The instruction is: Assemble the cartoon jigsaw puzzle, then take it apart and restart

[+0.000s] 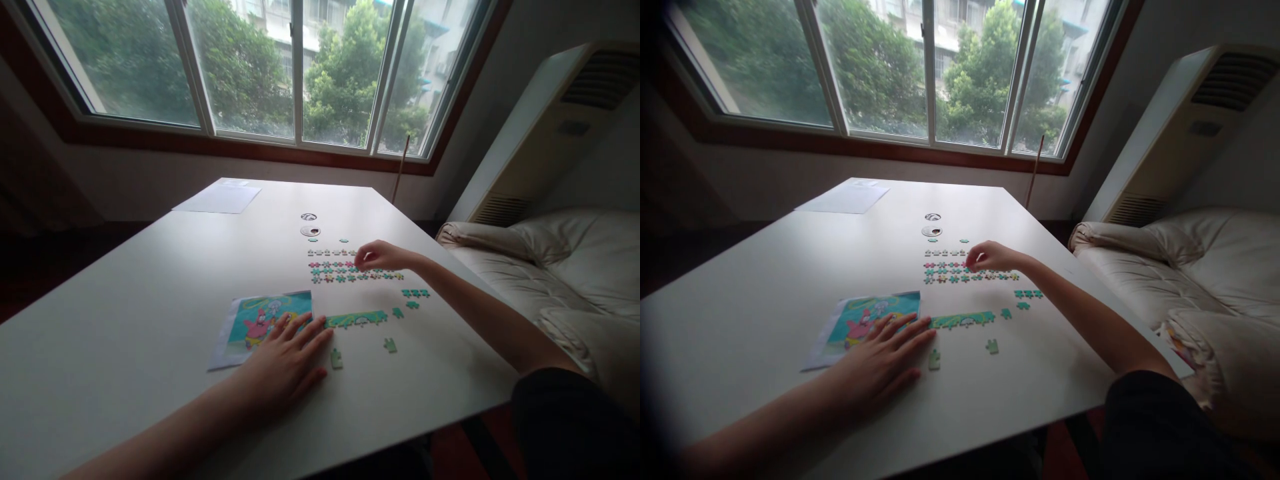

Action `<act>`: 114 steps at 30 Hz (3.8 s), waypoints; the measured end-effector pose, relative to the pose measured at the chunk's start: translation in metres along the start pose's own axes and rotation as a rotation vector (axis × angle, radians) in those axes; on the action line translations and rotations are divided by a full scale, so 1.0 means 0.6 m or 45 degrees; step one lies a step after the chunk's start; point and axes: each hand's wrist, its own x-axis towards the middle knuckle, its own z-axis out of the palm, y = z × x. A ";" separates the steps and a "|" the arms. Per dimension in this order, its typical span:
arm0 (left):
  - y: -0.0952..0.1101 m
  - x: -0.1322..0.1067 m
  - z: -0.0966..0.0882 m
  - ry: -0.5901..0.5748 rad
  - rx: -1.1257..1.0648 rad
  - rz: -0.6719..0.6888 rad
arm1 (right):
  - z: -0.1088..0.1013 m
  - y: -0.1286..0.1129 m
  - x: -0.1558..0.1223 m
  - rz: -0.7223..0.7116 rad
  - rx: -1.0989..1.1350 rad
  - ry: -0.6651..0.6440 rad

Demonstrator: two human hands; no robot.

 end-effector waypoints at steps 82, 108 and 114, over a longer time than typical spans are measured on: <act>-0.008 -0.002 0.016 0.074 0.116 0.034 | 0.035 -0.016 -0.146 -0.057 -0.438 -0.201; -0.012 -0.002 0.017 0.087 0.085 0.032 | 0.023 -0.011 -0.158 0.198 -0.415 -0.308; -0.009 -0.002 0.017 0.077 0.089 0.020 | 0.026 -0.017 -0.157 0.169 -0.457 -0.278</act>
